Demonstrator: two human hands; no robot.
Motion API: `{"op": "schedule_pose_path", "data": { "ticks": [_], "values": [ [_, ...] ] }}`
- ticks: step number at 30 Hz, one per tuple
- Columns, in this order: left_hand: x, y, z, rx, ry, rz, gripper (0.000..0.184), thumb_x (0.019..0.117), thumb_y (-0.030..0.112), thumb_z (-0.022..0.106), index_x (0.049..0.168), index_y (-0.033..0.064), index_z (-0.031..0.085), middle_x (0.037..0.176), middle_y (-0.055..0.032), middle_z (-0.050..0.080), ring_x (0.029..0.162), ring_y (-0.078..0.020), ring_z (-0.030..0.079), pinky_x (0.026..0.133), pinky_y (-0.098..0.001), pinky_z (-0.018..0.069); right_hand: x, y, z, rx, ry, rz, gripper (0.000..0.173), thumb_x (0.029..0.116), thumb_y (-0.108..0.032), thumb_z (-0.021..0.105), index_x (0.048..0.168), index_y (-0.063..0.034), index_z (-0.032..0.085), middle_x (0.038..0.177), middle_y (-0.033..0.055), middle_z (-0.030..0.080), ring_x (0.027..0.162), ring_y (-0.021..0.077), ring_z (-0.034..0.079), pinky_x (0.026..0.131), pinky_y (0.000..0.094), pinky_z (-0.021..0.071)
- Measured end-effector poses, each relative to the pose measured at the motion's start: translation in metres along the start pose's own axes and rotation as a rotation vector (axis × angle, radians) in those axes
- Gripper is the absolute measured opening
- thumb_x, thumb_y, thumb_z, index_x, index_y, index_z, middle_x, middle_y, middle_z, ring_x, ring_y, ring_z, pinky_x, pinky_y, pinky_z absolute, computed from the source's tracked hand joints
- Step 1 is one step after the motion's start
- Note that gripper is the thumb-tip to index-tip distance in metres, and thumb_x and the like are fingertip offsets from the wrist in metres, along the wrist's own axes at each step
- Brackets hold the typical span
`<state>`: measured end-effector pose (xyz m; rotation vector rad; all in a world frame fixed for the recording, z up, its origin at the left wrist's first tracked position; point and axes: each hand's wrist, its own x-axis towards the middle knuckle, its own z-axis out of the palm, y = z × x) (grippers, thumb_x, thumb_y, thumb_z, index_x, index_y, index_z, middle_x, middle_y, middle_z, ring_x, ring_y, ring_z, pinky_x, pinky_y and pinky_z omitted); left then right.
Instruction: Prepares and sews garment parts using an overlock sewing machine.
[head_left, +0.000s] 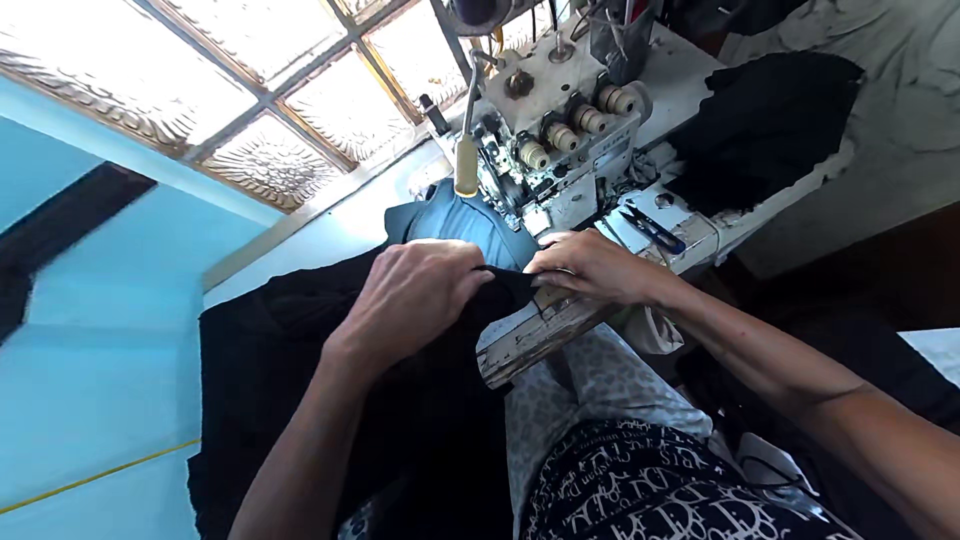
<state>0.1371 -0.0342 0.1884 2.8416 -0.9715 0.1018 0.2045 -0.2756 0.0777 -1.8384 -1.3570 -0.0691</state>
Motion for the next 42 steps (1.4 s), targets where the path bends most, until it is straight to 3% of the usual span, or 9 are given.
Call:
{"op": "schedule_pose_path", "data": {
  "ticks": [4, 11, 17, 21, 25, 28, 34, 40, 42],
  "values": [
    [0.006, 0.011, 0.023, 0.045, 0.029, 0.025, 0.025, 0.1016, 0.020, 0.057, 0.085, 0.0037, 0.067, 0.072, -0.0101, 0.062, 0.065, -0.0303, 0.064, 0.060, -0.0487, 0.0488, -0.001, 0.001, 0.000, 0.019, 0.023, -0.001, 0.019, 0.1003, -0.010, 0.059, 0.100, -0.0007, 0.076, 0.087, 0.0109, 0.075, 0.086, 0.0244, 0.070, 0.082, 0.0398, 0.0530],
    [0.020, 0.017, 0.058, 0.121, 0.098, 0.027, 0.024, 0.1002, 0.017, 0.058, 0.082, 0.0021, 0.064, 0.068, -0.0118, 0.058, 0.061, -0.0316, 0.060, 0.064, -0.0483, 0.0450, 0.003, 0.008, 0.002, 0.056, 0.059, 0.033, 0.014, 0.0974, -0.005, 0.062, 0.099, 0.0008, 0.074, 0.087, 0.0128, 0.073, 0.086, 0.0260, 0.069, 0.082, 0.0428, 0.0530],
    [0.029, 0.006, 0.076, 0.043, 0.238, -0.031, 0.028, 0.0969, 0.024, 0.066, 0.084, -0.0007, 0.067, 0.067, -0.0143, 0.061, 0.062, -0.0333, 0.063, 0.063, -0.0510, 0.0472, 0.009, 0.016, 0.013, 0.032, 0.175, 0.054, 0.017, 0.0920, 0.005, 0.062, 0.108, 0.0047, 0.068, 0.100, 0.0173, 0.072, 0.100, 0.0304, 0.069, 0.096, 0.0440, 0.0514],
    [0.016, -0.023, 0.057, -0.151, 0.093, -0.108, 0.040, 0.1011, 0.033, 0.057, 0.072, 0.0056, 0.060, 0.062, -0.0066, 0.054, 0.060, -0.0237, 0.058, 0.056, -0.0464, 0.0453, 0.010, 0.018, 0.015, 0.005, 0.176, 0.018, 0.021, 0.0941, 0.004, 0.062, 0.115, 0.0049, 0.064, 0.105, 0.0172, 0.072, 0.100, 0.0299, 0.071, 0.095, 0.0432, 0.0547],
    [-0.008, -0.049, 0.021, -0.252, 0.003, -0.243, 0.026, 0.1000, 0.018, 0.056, 0.089, 0.0027, 0.073, 0.083, -0.0098, 0.070, 0.078, -0.0198, 0.066, 0.073, -0.0478, 0.0519, 0.014, 0.016, 0.010, 0.050, 0.107, 0.076, 0.025, 0.0961, 0.003, 0.060, 0.121, 0.0062, 0.061, 0.104, 0.0188, 0.071, 0.097, 0.0307, 0.071, 0.090, 0.0464, 0.0562],
    [-0.009, -0.041, 0.015, -0.291, 0.037, -0.301, 0.026, 0.0988, 0.018, 0.055, 0.088, 0.0036, 0.074, 0.089, -0.0055, 0.070, 0.084, -0.0122, 0.064, 0.078, -0.0398, 0.0496, 0.016, 0.018, 0.006, 0.136, 0.051, 0.106, 0.029, 0.0960, 0.004, 0.059, 0.125, 0.0061, 0.059, 0.109, 0.0191, 0.071, 0.099, 0.0287, 0.071, 0.092, 0.0452, 0.0563],
    [0.010, -0.013, 0.021, -0.390, 0.108, -0.383, 0.024, 0.0956, 0.019, 0.053, 0.077, 0.0115, 0.067, 0.079, 0.0061, 0.058, 0.076, -0.0017, 0.054, 0.072, -0.0291, 0.0419, 0.011, 0.016, -0.001, 0.226, 0.021, 0.067, 0.017, 0.0965, -0.002, 0.062, 0.108, 0.0047, 0.073, 0.103, 0.0151, 0.075, 0.098, 0.0192, 0.072, 0.092, 0.0362, 0.0545],
    [0.013, 0.021, 0.018, -0.221, 0.136, -0.178, 0.030, 0.0960, 0.018, 0.051, 0.075, 0.0070, 0.068, 0.068, -0.0017, 0.053, 0.066, -0.0163, 0.055, 0.064, -0.0408, 0.0421, 0.003, 0.005, -0.004, 0.192, 0.048, 0.012, 0.014, 0.0962, -0.003, 0.064, 0.100, 0.0040, 0.075, 0.093, 0.0140, 0.074, 0.088, 0.0189, 0.071, 0.084, 0.0347, 0.0559],
    [0.011, 0.038, 0.021, -0.151, 0.143, -0.149, 0.028, 0.0959, 0.016, 0.053, 0.075, 0.0068, 0.068, 0.069, -0.0038, 0.055, 0.067, -0.0209, 0.056, 0.066, -0.0450, 0.0422, -0.002, -0.002, -0.003, 0.158, 0.077, -0.004, 0.011, 0.0942, -0.003, 0.066, 0.097, 0.0030, 0.075, 0.088, 0.0134, 0.073, 0.085, 0.0208, 0.070, 0.082, 0.0362, 0.0553]
  ]
}}
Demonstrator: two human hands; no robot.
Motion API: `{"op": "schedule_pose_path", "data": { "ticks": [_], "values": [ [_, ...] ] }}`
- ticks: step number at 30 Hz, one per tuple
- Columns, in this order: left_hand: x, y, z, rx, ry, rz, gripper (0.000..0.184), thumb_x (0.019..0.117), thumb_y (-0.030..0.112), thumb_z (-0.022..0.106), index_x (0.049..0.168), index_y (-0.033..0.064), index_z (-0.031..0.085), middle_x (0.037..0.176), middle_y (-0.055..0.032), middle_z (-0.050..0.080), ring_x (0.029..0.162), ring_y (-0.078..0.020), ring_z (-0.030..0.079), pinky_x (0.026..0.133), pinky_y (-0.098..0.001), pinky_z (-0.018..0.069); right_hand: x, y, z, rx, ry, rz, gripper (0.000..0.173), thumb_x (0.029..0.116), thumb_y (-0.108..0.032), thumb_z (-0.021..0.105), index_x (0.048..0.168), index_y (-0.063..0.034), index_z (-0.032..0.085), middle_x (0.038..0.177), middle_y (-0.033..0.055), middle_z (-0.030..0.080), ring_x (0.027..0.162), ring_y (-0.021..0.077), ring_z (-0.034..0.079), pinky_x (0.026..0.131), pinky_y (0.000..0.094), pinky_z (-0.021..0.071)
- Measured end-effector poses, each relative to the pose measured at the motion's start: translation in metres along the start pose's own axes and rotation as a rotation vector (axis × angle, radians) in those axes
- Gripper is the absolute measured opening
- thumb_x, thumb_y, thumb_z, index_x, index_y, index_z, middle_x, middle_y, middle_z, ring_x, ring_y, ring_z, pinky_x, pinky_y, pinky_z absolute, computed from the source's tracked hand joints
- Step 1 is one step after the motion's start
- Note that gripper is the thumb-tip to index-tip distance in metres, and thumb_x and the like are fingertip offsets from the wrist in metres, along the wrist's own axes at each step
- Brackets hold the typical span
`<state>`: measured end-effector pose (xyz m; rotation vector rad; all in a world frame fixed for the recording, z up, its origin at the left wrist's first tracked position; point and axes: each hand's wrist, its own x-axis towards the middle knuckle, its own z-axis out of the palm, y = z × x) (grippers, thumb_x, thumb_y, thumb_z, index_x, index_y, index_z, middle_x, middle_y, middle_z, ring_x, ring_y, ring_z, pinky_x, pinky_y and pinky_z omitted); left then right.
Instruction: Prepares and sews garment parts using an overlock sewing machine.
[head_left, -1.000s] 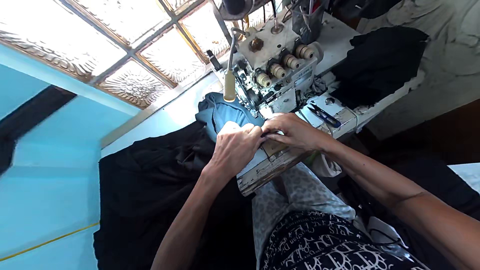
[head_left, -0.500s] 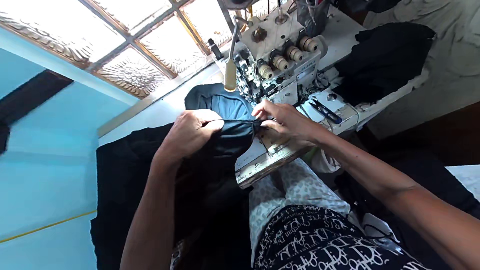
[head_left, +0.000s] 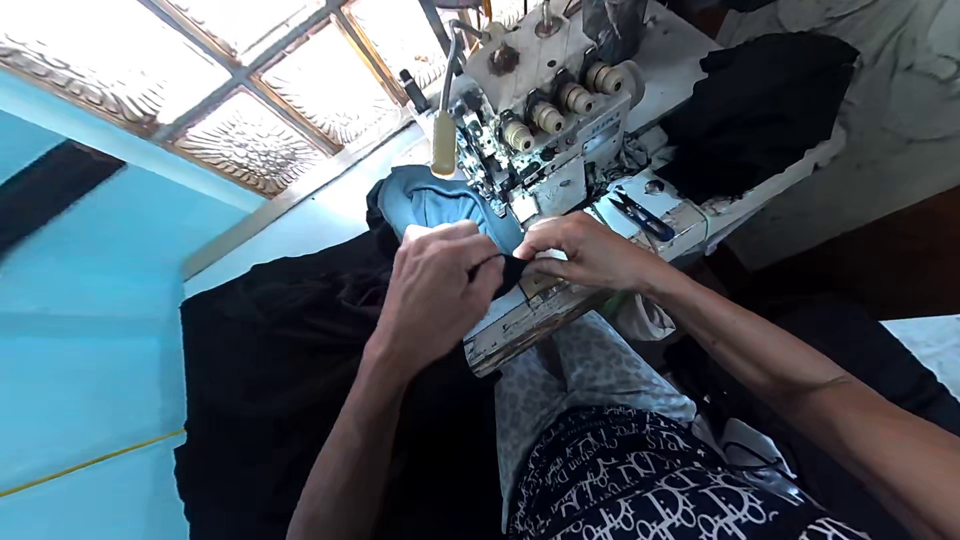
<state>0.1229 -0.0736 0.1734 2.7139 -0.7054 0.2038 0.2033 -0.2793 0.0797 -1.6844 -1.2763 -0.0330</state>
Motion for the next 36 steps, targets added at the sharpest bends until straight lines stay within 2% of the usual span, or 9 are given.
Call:
{"op": "schedule_pose_path", "data": {
  "ticks": [3, 8, 11, 14, 21, 26, 29, 31, 36],
  "values": [
    [-0.007, 0.007, 0.015, 0.041, 0.026, 0.020, 0.027, 0.0966, 0.017, 0.053, 0.080, 0.0063, 0.071, 0.074, -0.0062, 0.059, 0.073, -0.0247, 0.058, 0.075, -0.0481, 0.0415, -0.011, -0.009, 0.003, -0.012, 0.032, 0.001, 0.008, 0.0918, -0.005, 0.069, 0.094, 0.0009, 0.074, 0.083, 0.0106, 0.070, 0.084, 0.0211, 0.067, 0.082, 0.0361, 0.0526],
    [-0.013, 0.007, 0.044, 0.102, 0.094, 0.041, 0.028, 0.0979, 0.018, 0.053, 0.078, 0.0061, 0.069, 0.071, -0.0065, 0.055, 0.070, -0.0249, 0.054, 0.075, -0.0454, 0.0383, -0.026, -0.014, 0.014, -0.122, 0.113, 0.071, 0.007, 0.0880, -0.004, 0.069, 0.094, -0.0035, 0.073, 0.086, 0.0061, 0.072, 0.087, 0.0197, 0.069, 0.087, 0.0369, 0.0544],
    [-0.009, 0.005, 0.055, 0.191, 0.131, -0.001, 0.026, 0.0973, 0.015, 0.055, 0.078, 0.0046, 0.068, 0.070, -0.0085, 0.054, 0.069, -0.0285, 0.054, 0.074, -0.0477, 0.0386, -0.021, -0.007, 0.020, -0.200, 0.170, 0.061, 0.011, 0.0867, 0.001, 0.067, 0.097, 0.0000, 0.071, 0.089, 0.0104, 0.075, 0.090, 0.0234, 0.073, 0.108, 0.0490, 0.0458],
    [-0.002, 0.004, 0.063, 0.272, 0.185, -0.048, 0.025, 0.0980, 0.013, 0.056, 0.078, 0.0023, 0.068, 0.069, -0.0109, 0.055, 0.068, -0.0315, 0.055, 0.075, -0.0499, 0.0406, -0.013, 0.009, 0.030, -0.275, 0.274, 0.000, 0.012, 0.0879, 0.005, 0.066, 0.098, 0.0024, 0.070, 0.092, 0.0137, 0.075, 0.091, 0.0266, 0.074, 0.113, 0.0585, 0.0377],
    [-0.003, 0.002, 0.075, 0.267, 0.243, -0.100, 0.020, 0.0960, 0.016, 0.063, 0.085, 0.0042, 0.074, 0.073, -0.0105, 0.058, 0.072, -0.0311, 0.056, 0.078, -0.0498, 0.0402, -0.014, 0.012, 0.041, -0.451, 0.361, -0.018, 0.011, 0.0862, 0.002, 0.069, 0.096, -0.0019, 0.070, 0.091, 0.0101, 0.072, 0.092, 0.0267, 0.071, 0.112, 0.0608, 0.0362],
    [-0.001, -0.008, 0.078, 0.273, 0.222, -0.152, 0.017, 0.0962, 0.012, 0.062, 0.098, 0.0039, 0.077, 0.081, -0.0145, 0.062, 0.078, -0.0356, 0.060, 0.078, -0.0531, 0.0430, -0.008, 0.012, 0.044, -0.638, 0.370, 0.001, 0.007, 0.0901, -0.004, 0.068, 0.096, -0.0047, 0.071, 0.082, 0.0082, 0.071, 0.090, 0.0283, 0.070, 0.111, 0.0610, 0.0358],
    [0.005, -0.018, 0.078, 0.251, 0.211, -0.180, 0.015, 0.0976, 0.007, 0.058, 0.099, 0.0013, 0.072, 0.088, -0.0189, 0.062, 0.085, -0.0411, 0.062, 0.074, -0.0570, 0.0455, 0.000, 0.016, 0.049, -0.815, 0.364, 0.014, 0.009, 0.0952, -0.006, 0.065, 0.101, -0.0059, 0.071, 0.088, 0.0088, 0.074, 0.099, 0.0329, 0.070, 0.111, 0.0598, 0.0360],
    [0.009, -0.028, 0.077, 0.182, 0.187, -0.240, 0.020, 0.0992, 0.008, 0.057, 0.111, 0.0028, 0.073, 0.099, -0.0201, 0.064, 0.095, -0.0422, 0.062, 0.076, -0.0577, 0.0474, -0.001, 0.014, 0.054, -0.862, 0.306, 0.030, 0.013, 0.0962, -0.001, 0.061, 0.105, -0.0024, 0.071, 0.096, 0.0126, 0.073, 0.109, 0.0374, 0.065, 0.114, 0.0620, 0.0323],
    [0.032, -0.057, 0.079, 0.160, 0.167, -0.404, 0.031, 0.1026, 0.014, 0.050, 0.121, 0.0045, 0.073, 0.111, -0.0235, 0.068, 0.106, -0.0458, 0.064, 0.083, -0.0643, 0.0470, -0.016, 0.002, 0.057, -0.809, 0.379, -0.023, 0.009, 0.0937, -0.004, 0.062, 0.095, -0.0085, 0.070, 0.086, 0.0067, 0.073, 0.102, 0.0293, 0.069, 0.112, 0.0550, 0.0378]
  ]
}}
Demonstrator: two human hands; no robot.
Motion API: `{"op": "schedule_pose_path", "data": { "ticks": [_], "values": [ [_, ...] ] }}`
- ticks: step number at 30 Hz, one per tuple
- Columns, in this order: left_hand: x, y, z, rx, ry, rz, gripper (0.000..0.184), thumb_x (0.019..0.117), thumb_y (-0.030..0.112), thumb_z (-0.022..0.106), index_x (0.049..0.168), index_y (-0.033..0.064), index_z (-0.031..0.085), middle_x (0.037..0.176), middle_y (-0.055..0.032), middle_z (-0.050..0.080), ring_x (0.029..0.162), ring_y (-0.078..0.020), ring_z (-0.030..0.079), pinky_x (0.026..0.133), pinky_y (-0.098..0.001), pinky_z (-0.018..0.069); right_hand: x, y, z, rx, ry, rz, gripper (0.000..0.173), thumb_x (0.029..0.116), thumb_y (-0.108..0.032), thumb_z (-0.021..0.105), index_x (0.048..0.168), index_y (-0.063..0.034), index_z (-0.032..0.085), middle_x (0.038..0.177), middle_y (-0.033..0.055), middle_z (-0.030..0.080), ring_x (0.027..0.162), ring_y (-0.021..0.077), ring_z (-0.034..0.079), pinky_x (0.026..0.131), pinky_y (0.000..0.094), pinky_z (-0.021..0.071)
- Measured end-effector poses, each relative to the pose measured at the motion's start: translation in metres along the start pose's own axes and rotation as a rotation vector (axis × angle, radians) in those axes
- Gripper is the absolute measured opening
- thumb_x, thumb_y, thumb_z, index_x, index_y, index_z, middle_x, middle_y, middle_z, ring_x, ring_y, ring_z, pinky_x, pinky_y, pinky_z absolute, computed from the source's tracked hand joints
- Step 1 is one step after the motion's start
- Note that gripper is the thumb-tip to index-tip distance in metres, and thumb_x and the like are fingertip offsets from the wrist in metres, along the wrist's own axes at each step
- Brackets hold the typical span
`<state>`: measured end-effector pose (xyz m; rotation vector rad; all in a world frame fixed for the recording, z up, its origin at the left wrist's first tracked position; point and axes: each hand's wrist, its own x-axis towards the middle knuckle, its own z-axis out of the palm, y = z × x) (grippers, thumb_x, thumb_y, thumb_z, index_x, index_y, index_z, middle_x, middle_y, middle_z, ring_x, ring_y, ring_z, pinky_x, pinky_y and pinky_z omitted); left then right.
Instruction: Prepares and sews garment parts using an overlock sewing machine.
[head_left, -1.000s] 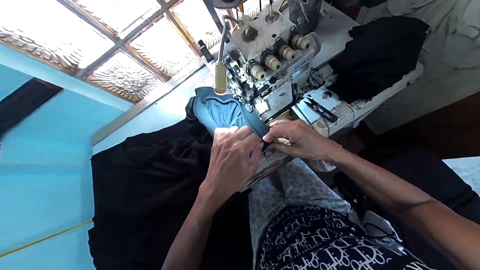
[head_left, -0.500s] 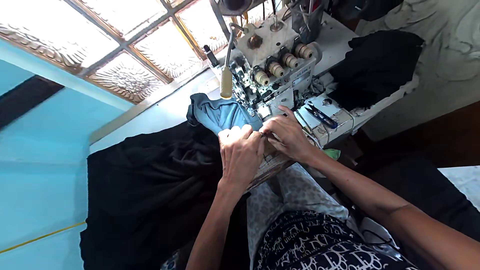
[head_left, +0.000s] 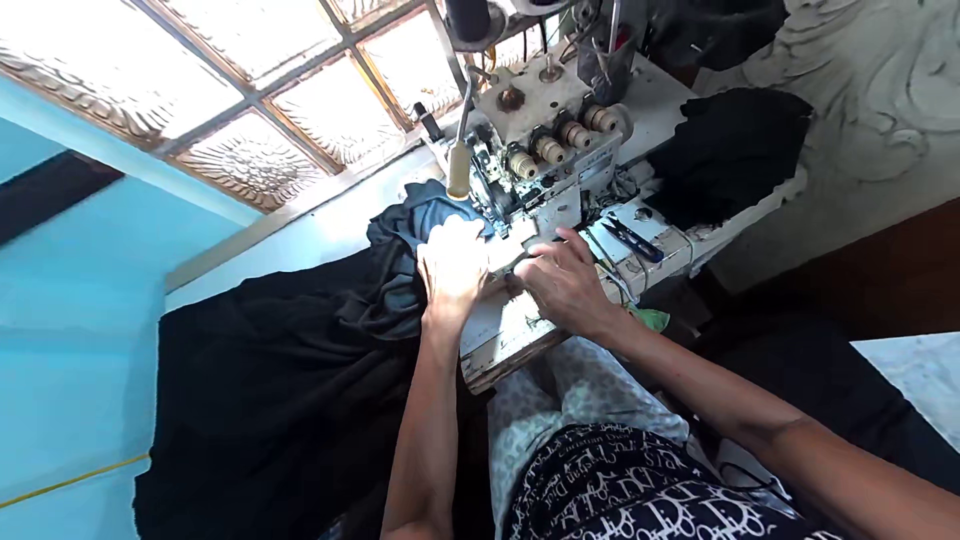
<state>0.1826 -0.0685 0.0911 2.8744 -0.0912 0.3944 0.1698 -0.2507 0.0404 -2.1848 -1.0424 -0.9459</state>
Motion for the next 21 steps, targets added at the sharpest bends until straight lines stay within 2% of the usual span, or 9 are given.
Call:
{"op": "schedule_pose_path", "data": {
  "ticks": [2, 4, 6, 7, 9, 13, 15, 18, 21],
  "values": [
    [0.003, -0.003, 0.003, 0.023, 0.011, -0.008, 0.032, 0.1021, 0.013, 0.050, 0.122, 0.0025, 0.072, 0.114, -0.0244, 0.069, 0.108, -0.0464, 0.065, 0.084, -0.0642, 0.0488, -0.012, 0.007, -0.016, 0.003, -0.034, 0.069, 0.013, 0.0931, -0.004, 0.061, 0.100, -0.0074, 0.072, 0.094, 0.0086, 0.075, 0.106, 0.0320, 0.069, 0.110, 0.0571, 0.0400],
    [-0.002, 0.002, 0.001, 0.041, 0.017, -0.032, 0.030, 0.1018, 0.012, 0.050, 0.120, -0.0001, 0.071, 0.113, -0.0254, 0.069, 0.106, -0.0463, 0.066, 0.083, -0.0641, 0.0501, -0.022, 0.022, -0.039, -0.055, -0.163, 0.228, 0.019, 0.0929, -0.002, 0.061, 0.108, 0.0001, 0.072, 0.102, 0.0178, 0.074, 0.110, 0.0416, 0.067, 0.106, 0.0625, 0.0425],
    [-0.017, 0.011, -0.004, 0.054, 0.039, -0.064, 0.026, 0.1017, 0.011, 0.052, 0.113, -0.0031, 0.071, 0.107, -0.0259, 0.069, 0.099, -0.0466, 0.068, 0.079, -0.0642, 0.0518, -0.031, 0.039, -0.055, -0.151, -0.320, 0.421, 0.021, 0.0952, 0.000, 0.061, 0.114, 0.0047, 0.067, 0.107, 0.0259, 0.070, 0.112, 0.0486, 0.063, 0.102, 0.0640, 0.0442],
    [-0.028, 0.016, -0.007, 0.066, 0.048, -0.069, 0.024, 0.1019, 0.012, 0.052, 0.110, -0.0031, 0.069, 0.104, -0.0253, 0.069, 0.095, -0.0460, 0.069, 0.075, -0.0633, 0.0525, -0.036, 0.046, -0.059, -0.192, -0.384, 0.508, 0.022, 0.0949, 0.000, 0.062, 0.116, 0.0061, 0.066, 0.108, 0.0281, 0.069, 0.111, 0.0502, 0.063, 0.101, 0.0652, 0.0447],
    [-0.050, 0.025, -0.011, 0.078, 0.048, -0.080, 0.022, 0.1039, 0.013, 0.051, 0.108, -0.0019, 0.067, 0.099, -0.0236, 0.067, 0.087, -0.0444, 0.069, 0.068, -0.0605, 0.0540, -0.047, 0.055, -0.059, -0.264, -0.461, 0.592, 0.022, 0.0909, 0.004, 0.066, 0.113, 0.0089, 0.065, 0.102, 0.0303, 0.068, 0.100, 0.0514, 0.065, 0.092, 0.0655, 0.0485],
    [-0.064, 0.040, -0.013, 0.047, -0.019, -0.198, 0.028, 0.1043, 0.010, 0.052, 0.124, -0.0028, 0.067, 0.102, -0.0251, 0.070, 0.089, -0.0450, 0.070, 0.073, -0.0617, 0.0543, -0.052, 0.061, -0.051, -0.338, -0.500, 0.567, 0.018, 0.0892, 0.011, 0.064, 0.107, 0.0126, 0.062, 0.096, 0.0313, 0.066, 0.092, 0.0508, 0.066, 0.081, 0.0610, 0.0524],
    [-0.064, 0.040, -0.012, 0.024, -0.023, -0.211, 0.029, 0.1049, 0.011, 0.052, 0.126, -0.0021, 0.067, 0.103, -0.0253, 0.071, 0.091, -0.0450, 0.070, 0.075, -0.0619, 0.0540, -0.049, 0.075, -0.043, -0.341, -0.481, 0.589, 0.015, 0.0922, 0.009, 0.059, 0.106, 0.0132, 0.064, 0.097, 0.0328, 0.066, 0.093, 0.0527, 0.066, 0.078, 0.0628, 0.0522],
    [-0.065, 0.041, -0.010, 0.014, -0.028, -0.224, 0.034, 0.1055, 0.016, 0.052, 0.133, -0.0018, 0.063, 0.107, -0.0259, 0.071, 0.093, -0.0460, 0.070, 0.077, -0.0631, 0.0539, -0.038, 0.097, -0.045, -0.301, -0.461, 0.705, 0.021, 0.0982, 0.001, 0.052, 0.112, 0.0129, 0.063, 0.104, 0.0346, 0.067, 0.093, 0.0553, 0.067, 0.075, 0.0674, 0.0510],
    [-0.065, 0.043, -0.007, 0.006, -0.021, -0.255, 0.036, 0.1038, 0.016, 0.055, 0.135, -0.0010, 0.061, 0.106, -0.0257, 0.071, 0.092, -0.0457, 0.071, 0.076, -0.0627, 0.0540, -0.024, 0.081, -0.061, -0.210, -0.419, 0.862, 0.029, 0.1061, -0.008, 0.045, 0.128, 0.0089, 0.053, 0.105, 0.0348, 0.065, 0.090, 0.0571, 0.066, 0.071, 0.0692, 0.0512]
  ]
}}
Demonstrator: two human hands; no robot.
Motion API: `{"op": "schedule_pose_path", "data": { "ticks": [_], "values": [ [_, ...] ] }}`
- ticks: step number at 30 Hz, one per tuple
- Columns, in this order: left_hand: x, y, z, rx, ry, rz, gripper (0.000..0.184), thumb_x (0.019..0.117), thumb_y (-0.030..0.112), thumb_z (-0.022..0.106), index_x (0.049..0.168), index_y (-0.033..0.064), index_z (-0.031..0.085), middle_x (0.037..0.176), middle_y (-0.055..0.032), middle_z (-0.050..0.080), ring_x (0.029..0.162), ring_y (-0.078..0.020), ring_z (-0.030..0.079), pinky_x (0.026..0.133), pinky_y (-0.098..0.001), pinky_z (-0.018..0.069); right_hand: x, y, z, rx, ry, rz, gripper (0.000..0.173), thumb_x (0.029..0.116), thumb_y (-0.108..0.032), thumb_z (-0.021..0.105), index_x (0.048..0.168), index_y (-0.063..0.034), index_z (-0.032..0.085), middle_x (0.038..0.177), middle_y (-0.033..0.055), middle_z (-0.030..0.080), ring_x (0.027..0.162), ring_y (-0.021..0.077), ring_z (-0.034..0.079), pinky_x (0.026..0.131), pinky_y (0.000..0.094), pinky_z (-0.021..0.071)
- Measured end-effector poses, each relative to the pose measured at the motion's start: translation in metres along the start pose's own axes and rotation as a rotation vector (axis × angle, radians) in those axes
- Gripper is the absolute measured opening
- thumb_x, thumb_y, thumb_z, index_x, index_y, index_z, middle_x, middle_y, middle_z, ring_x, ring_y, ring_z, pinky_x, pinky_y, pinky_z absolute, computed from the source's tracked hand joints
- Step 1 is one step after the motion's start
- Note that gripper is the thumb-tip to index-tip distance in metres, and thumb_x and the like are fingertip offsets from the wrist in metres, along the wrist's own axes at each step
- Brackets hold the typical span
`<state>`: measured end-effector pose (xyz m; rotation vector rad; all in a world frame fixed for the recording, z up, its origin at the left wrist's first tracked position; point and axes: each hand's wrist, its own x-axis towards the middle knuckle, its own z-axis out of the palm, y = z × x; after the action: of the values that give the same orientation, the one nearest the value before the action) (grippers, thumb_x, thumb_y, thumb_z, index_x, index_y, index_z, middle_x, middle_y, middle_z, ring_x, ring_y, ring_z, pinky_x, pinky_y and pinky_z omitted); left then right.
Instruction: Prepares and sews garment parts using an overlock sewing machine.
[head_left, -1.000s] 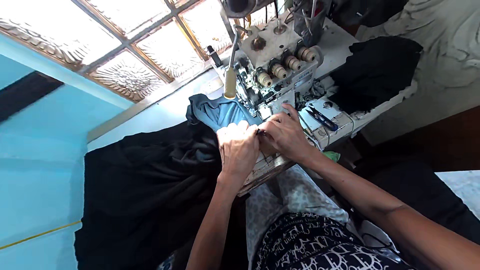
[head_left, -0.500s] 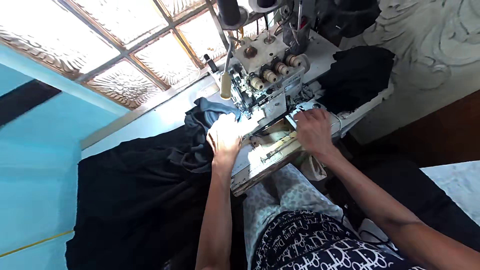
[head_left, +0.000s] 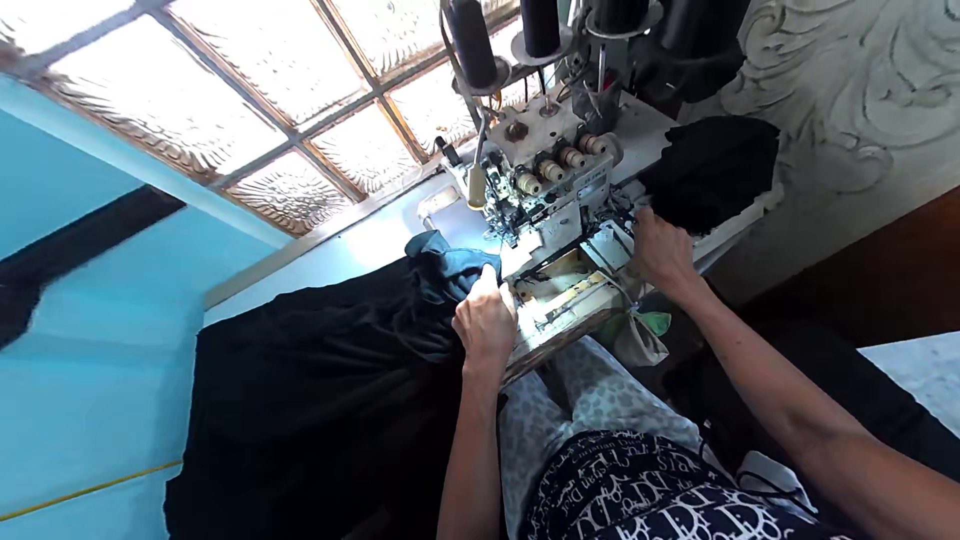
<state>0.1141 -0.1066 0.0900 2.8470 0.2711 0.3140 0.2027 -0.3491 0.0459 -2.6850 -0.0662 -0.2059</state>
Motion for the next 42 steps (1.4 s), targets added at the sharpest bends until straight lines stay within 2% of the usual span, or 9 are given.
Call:
{"op": "schedule_pose_path", "data": {
  "ticks": [6, 11, 19, 25, 28, 31, 34, 38, 42],
  "values": [
    [-0.002, 0.002, 0.005, -0.007, 0.022, -0.011, 0.037, 0.1024, 0.014, 0.057, 0.136, -0.0018, 0.060, 0.102, -0.0245, 0.071, 0.087, -0.0444, 0.071, 0.073, -0.0607, 0.0548, -0.026, -0.066, -0.016, 0.232, -0.068, -0.289, 0.037, 0.1059, -0.030, 0.057, 0.132, -0.0031, 0.053, 0.087, 0.0201, 0.066, 0.067, 0.0399, 0.066, 0.057, 0.0580, 0.0542],
    [-0.003, 0.003, 0.004, -0.018, 0.010, -0.027, 0.039, 0.1017, 0.014, 0.057, 0.138, -0.0010, 0.059, 0.104, -0.0239, 0.072, 0.089, -0.0435, 0.071, 0.075, -0.0600, 0.0551, -0.012, -0.119, -0.006, 0.068, -0.067, -0.530, 0.028, 0.0950, -0.018, 0.071, 0.116, -0.0020, 0.064, 0.102, 0.0197, 0.067, 0.074, 0.0383, 0.068, 0.057, 0.0540, 0.0531],
    [-0.002, -0.009, 0.012, -0.088, 0.088, 0.051, 0.036, 0.1002, 0.012, 0.059, 0.133, -0.0010, 0.064, 0.101, -0.0226, 0.073, 0.085, -0.0418, 0.072, 0.071, -0.0579, 0.0561, -0.019, -0.122, 0.006, 0.027, 0.041, -0.633, 0.012, 0.0973, -0.015, 0.065, 0.101, -0.0038, 0.066, 0.084, 0.0162, 0.065, 0.066, 0.0350, 0.066, 0.051, 0.0508, 0.0504],
    [-0.027, -0.034, -0.011, -0.482, 0.071, 0.336, 0.023, 0.1010, 0.010, 0.060, 0.117, 0.0053, 0.076, 0.101, -0.0125, 0.072, 0.093, -0.0267, 0.069, 0.083, -0.0460, 0.0557, -0.043, -0.055, 0.008, 0.144, 0.102, -0.527, 0.031, 0.1009, -0.007, 0.059, 0.130, 0.0033, 0.062, 0.111, 0.0267, 0.066, 0.078, 0.0441, 0.069, 0.063, 0.0583, 0.0563],
    [-0.052, -0.040, -0.023, -0.646, 0.000, 0.416, 0.027, 0.1035, 0.012, 0.054, 0.118, 0.0058, 0.075, 0.106, -0.0064, 0.075, 0.100, -0.0173, 0.069, 0.098, -0.0441, 0.0496, -0.034, -0.002, 0.025, 0.037, 0.091, -0.434, 0.039, 0.0954, 0.007, 0.056, 0.132, -0.0020, 0.065, 0.113, 0.0323, 0.064, 0.087, 0.0531, 0.066, 0.071, 0.0668, 0.0516],
    [-0.068, -0.042, -0.033, -0.772, -0.171, 0.411, 0.029, 0.1015, 0.012, 0.054, 0.123, 0.0024, 0.072, 0.115, -0.0080, 0.074, 0.109, -0.0131, 0.067, 0.104, -0.0385, 0.0470, -0.025, 0.028, 0.038, -0.025, 0.076, -0.389, 0.035, 0.0953, 0.001, 0.062, 0.128, -0.0078, 0.071, 0.116, 0.0317, 0.063, 0.101, 0.0564, 0.060, 0.083, 0.0722, 0.0439],
    [-0.080, -0.039, -0.039, -0.855, -0.243, 0.381, 0.034, 0.0946, 0.018, 0.066, 0.121, -0.0030, 0.071, 0.116, -0.0115, 0.073, 0.111, -0.0113, 0.067, 0.102, -0.0296, 0.0500, -0.032, 0.011, 0.026, 0.106, 0.013, -0.445, 0.027, 0.0997, -0.012, 0.063, 0.122, -0.0002, 0.071, 0.130, 0.0313, 0.060, 0.121, 0.0567, 0.053, 0.099, 0.0741, 0.0380],
    [-0.088, -0.037, -0.037, -0.856, -0.180, 0.350, 0.030, 0.0923, 0.024, 0.072, 0.111, 0.0007, 0.075, 0.105, -0.0034, 0.074, 0.103, -0.0028, 0.066, 0.096, -0.0219, 0.0519, -0.052, -0.051, -0.011, 0.489, -0.072, -0.782, 0.024, 0.0926, -0.003, 0.059, 0.112, -0.0012, 0.074, 0.115, 0.0155, 0.071, 0.108, 0.0303, 0.068, 0.094, 0.0474, 0.0553],
    [-0.091, -0.039, -0.041, -0.927, -0.172, 0.346, 0.021, 0.0918, 0.017, 0.071, 0.107, 0.0024, 0.075, 0.103, 0.0009, 0.072, 0.100, -0.0004, 0.066, 0.092, -0.0195, 0.0549, -0.054, -0.094, -0.014, 0.642, -0.403, -1.117, 0.036, 0.0985, -0.012, 0.044, 0.115, -0.0045, 0.075, 0.114, 0.0077, 0.075, 0.125, 0.0284, 0.062, 0.114, 0.0499, 0.0373]
  ]
}}
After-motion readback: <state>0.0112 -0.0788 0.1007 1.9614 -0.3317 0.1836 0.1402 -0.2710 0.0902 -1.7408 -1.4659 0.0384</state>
